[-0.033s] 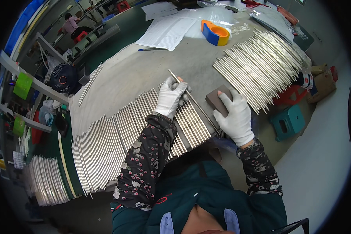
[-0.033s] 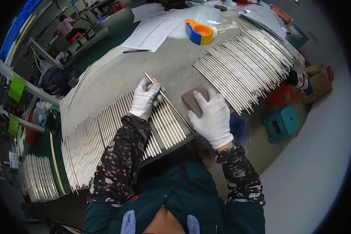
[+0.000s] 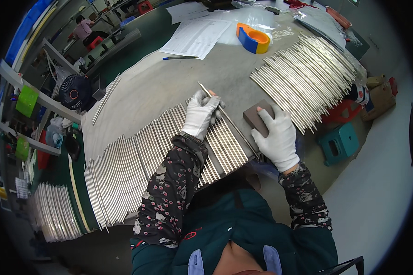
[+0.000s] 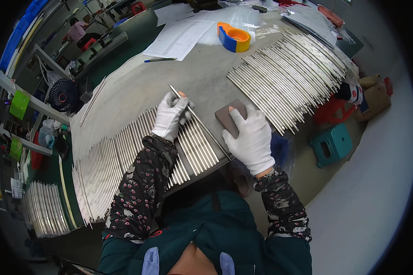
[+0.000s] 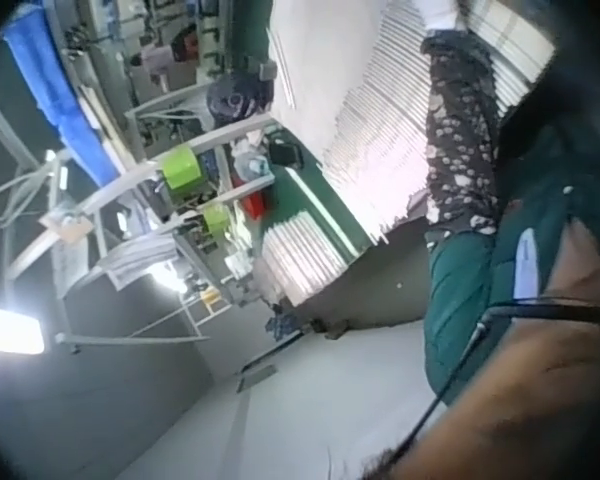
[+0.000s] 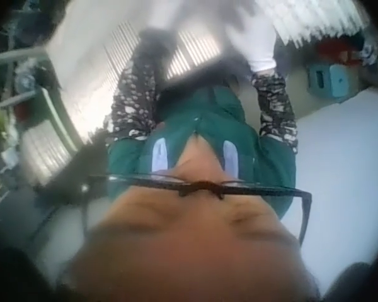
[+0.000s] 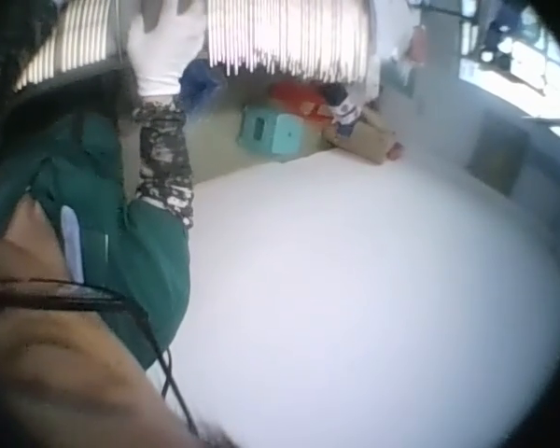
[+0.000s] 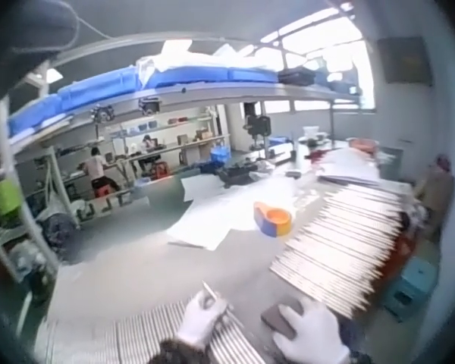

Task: Manually sanding a bundle of thin metal rods using a sanding block at a manufacturing workbench.

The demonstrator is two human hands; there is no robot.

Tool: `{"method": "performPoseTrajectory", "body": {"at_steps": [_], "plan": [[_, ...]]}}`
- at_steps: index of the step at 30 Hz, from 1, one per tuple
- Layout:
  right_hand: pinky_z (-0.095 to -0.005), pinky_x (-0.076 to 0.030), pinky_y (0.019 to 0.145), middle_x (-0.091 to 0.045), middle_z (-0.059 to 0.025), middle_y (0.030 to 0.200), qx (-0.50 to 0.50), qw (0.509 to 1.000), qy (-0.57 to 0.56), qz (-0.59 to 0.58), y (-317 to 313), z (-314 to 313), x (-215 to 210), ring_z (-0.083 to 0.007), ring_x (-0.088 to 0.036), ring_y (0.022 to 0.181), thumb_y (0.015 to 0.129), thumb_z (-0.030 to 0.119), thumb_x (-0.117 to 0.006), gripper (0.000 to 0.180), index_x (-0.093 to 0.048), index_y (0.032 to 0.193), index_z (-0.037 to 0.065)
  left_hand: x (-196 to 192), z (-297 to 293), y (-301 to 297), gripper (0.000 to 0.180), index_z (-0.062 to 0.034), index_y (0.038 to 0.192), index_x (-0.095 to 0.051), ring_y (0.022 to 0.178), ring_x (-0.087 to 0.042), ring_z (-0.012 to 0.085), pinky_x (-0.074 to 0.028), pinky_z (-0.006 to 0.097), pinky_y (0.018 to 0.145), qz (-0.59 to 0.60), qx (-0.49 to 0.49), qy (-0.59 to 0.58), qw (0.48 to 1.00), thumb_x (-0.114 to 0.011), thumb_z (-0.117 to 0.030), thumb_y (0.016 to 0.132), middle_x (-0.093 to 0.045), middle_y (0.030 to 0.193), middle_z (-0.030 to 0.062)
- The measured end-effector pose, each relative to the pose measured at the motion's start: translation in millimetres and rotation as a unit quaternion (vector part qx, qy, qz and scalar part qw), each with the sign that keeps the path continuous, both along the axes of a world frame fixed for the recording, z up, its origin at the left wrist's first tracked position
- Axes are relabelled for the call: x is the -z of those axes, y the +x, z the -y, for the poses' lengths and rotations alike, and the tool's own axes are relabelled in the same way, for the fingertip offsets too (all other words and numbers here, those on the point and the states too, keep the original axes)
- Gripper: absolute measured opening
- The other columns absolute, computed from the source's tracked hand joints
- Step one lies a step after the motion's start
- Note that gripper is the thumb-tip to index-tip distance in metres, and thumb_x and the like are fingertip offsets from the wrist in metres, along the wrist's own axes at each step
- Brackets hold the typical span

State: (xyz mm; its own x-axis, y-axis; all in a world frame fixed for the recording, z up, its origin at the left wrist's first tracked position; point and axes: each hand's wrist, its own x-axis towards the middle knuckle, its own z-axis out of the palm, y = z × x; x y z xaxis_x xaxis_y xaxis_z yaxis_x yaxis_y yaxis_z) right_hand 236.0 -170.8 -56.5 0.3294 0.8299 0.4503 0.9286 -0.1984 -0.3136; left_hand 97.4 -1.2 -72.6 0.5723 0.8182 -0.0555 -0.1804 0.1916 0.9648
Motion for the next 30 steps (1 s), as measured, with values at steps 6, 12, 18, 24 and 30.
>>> {"method": "performPoseTrajectory", "body": {"at_steps": [6, 12, 18, 24, 30], "plan": [[-0.0408, -0.051, 0.078, -0.051, -0.0191, 0.125, 0.005, 1.0, 0.007, 0.029, 0.7, 1.6, 0.9, -0.0328, -0.055, 0.097, 0.068, 0.026, -0.075, 0.051, -0.064, 0.114, 0.007, -0.4, 1.1, 0.5, 0.018, -0.0065, 0.102, -0.053, 0.053, -0.055, 0.0073, -0.041, 0.017, 0.043, -0.036, -0.017, 0.044, 0.998, -0.064, -0.015, 0.091, -0.06, 0.074, 0.003], [-0.0415, -0.052, 0.076, -0.051, -0.0199, 0.123, 0.013, 0.999, 0.006, 0.039, 0.9, 1.8, 4.9, -0.0337, -0.055, 0.097, 0.068, 0.027, -0.075, 0.051, -0.064, 0.114, 0.008, 2.7, -0.4, -0.7, 0.021, -0.0058, 0.104, -0.053, 0.054, -0.055, 0.007, -0.041, 0.018, 0.044, -0.041, -0.02, 0.046, 0.998, -0.065, -0.014, 0.09, -0.058, 0.073, 0.0005], [-0.0414, -0.052, 0.075, -0.052, -0.0196, 0.122, 0.015, 0.999, 0.007, 0.046, 0.9, 1.7, 6.0, -0.0333, -0.055, 0.097, 0.068, 0.027, -0.075, 0.051, -0.063, 0.114, 0.008, 2.3, 0.3, 0.7, 0.025, -0.0018, 0.11, -0.051, 0.057, -0.056, 0.008, -0.044, 0.018, 0.046, -0.034, -0.017, 0.035, 0.999, -0.063, -0.012, 0.091, -0.059, 0.078, 0.003], [-0.0411, -0.052, 0.075, -0.052, -0.0194, 0.121, 0.013, 0.999, 0.011, 0.046, 0.4, 1.5, 6.2, -0.033, -0.055, 0.096, 0.069, 0.027, -0.075, 0.051, -0.063, 0.114, 0.008, 1.6, 0.3, -0.2, 0.029, 0.0009, 0.117, -0.048, 0.06, -0.057, 0.0086, -0.046, 0.018, 0.048, -0.022, 0.0, 0.032, 0.999, -0.06, -0.01, 0.092, -0.06, 0.081, 0.0053], [-0.0409, -0.052, 0.078, -0.052, -0.0193, 0.121, 0.012, 0.999, 0.011, 0.03, 0.1, 1.2, 3.5, -0.0334, -0.055, 0.097, 0.069, 0.027, -0.074, 0.051, -0.063, 0.115, 0.008, -3.0, 0.8, -2.7, 0.031, 0.0018, 0.119, -0.044, 0.062, -0.056, 0.007, -0.047, 0.017, 0.051, -0.008, 0.022, 0.023, 0.999, -0.057, -0.012, 0.095, -0.059, 0.084, 0.0051]]}}
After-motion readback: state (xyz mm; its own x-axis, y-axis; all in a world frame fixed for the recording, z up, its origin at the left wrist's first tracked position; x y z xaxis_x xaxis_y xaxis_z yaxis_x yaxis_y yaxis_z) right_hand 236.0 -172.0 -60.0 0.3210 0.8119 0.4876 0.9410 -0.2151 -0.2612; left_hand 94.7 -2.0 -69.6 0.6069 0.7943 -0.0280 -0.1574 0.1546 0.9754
